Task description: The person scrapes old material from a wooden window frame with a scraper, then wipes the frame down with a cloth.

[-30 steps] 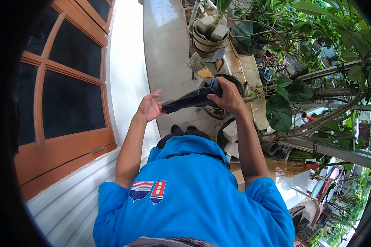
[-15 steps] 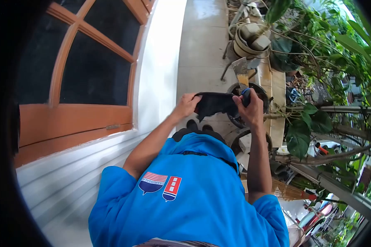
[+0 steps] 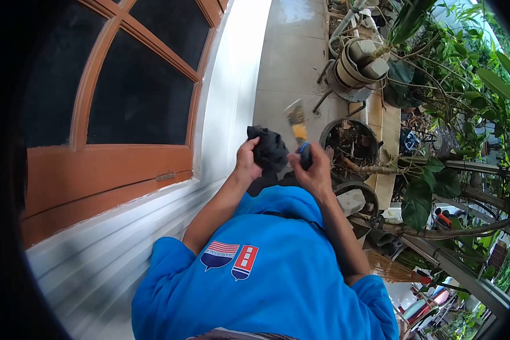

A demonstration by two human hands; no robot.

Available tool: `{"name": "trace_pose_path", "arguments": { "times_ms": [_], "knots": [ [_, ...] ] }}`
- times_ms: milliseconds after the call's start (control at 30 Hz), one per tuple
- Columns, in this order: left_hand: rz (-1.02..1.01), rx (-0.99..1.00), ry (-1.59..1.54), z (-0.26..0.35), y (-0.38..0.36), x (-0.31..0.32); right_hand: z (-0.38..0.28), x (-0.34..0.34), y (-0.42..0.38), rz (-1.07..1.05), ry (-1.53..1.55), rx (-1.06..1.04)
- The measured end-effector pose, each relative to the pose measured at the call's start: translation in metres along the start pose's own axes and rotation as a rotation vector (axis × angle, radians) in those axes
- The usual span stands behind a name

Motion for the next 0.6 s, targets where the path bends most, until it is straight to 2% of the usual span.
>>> {"name": "trace_pose_path", "arguments": {
  "times_ms": [67,100,200,333,367,467,600],
  "knots": [
    [0.007,0.011,-0.101,0.006,0.003,-0.014,-0.006,-0.008,0.003,0.066,-0.047,0.080],
    [0.046,0.001,-0.107,0.018,-0.011,-0.004,-0.011,-0.004,0.005,0.148,0.029,0.001],
    [0.058,0.020,-0.187,0.037,-0.027,0.006,-0.003,-0.005,0.013,0.103,0.253,0.142],
    [0.154,0.072,-0.039,0.042,-0.010,-0.020,0.025,0.010,0.042,-0.010,0.217,0.165],
    [0.168,0.144,-0.008,0.047,-0.010,-0.013,0.027,0.016,0.052,-0.014,0.316,0.192],
    [0.190,0.126,-0.139,0.064,-0.007,0.015,0.038,0.021,0.089,-0.105,0.196,0.264],
    [0.305,0.152,-0.082,0.083,0.023,0.022,0.037,0.019,0.148,-0.276,0.192,0.262]
  ]
}}
Point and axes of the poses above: each hand's wrist, its own y-axis towards the middle knuckle, its own x-axis out of the palm, z = x × y, the point moved 1 cm from there along y, towards the middle knuckle, and after that the axes turned 9 degrees about z, right-handed, at the moved point
